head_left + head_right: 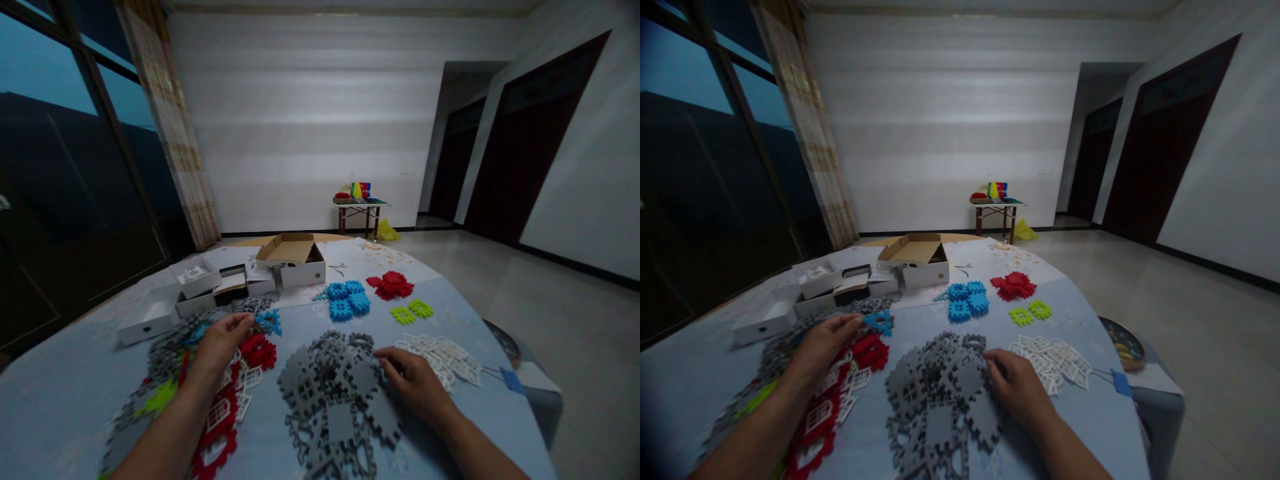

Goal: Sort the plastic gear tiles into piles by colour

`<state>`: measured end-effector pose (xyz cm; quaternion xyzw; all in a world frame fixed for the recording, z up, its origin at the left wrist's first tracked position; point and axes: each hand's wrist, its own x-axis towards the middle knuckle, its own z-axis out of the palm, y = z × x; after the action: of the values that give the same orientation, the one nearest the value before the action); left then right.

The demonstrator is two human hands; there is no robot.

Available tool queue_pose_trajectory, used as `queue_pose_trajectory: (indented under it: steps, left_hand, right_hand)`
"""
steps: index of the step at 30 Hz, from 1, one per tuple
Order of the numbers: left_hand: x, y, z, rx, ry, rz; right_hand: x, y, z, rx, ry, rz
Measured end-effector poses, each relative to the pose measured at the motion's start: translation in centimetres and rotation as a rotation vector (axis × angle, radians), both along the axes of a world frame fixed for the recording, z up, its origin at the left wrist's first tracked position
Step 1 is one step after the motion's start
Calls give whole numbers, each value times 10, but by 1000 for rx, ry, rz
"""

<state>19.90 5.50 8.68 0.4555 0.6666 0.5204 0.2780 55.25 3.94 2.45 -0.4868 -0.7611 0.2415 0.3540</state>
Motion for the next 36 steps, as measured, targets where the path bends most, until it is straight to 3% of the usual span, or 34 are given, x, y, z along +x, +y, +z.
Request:
queue_pose_trajectory:
  steps: [6,11,19,26,36]
  left_hand:
    - [17,52,0,33,23,-57]
    - [44,96,-6,110,284,-132]
    - [76,135,-35,167,672,-426]
    - [77,163,-52,92,785,-403]
    - [79,173,-54,-102,768,-310]
  right_hand:
    - [-1,0,5,-21,36,-13]
    - [0,0,10,-47,57,-12]
    - [1,0,13,-55,89,-13]
    - [0,-1,13,-62,83,-9]
    - [-3,-1,9,-101,73,-12]
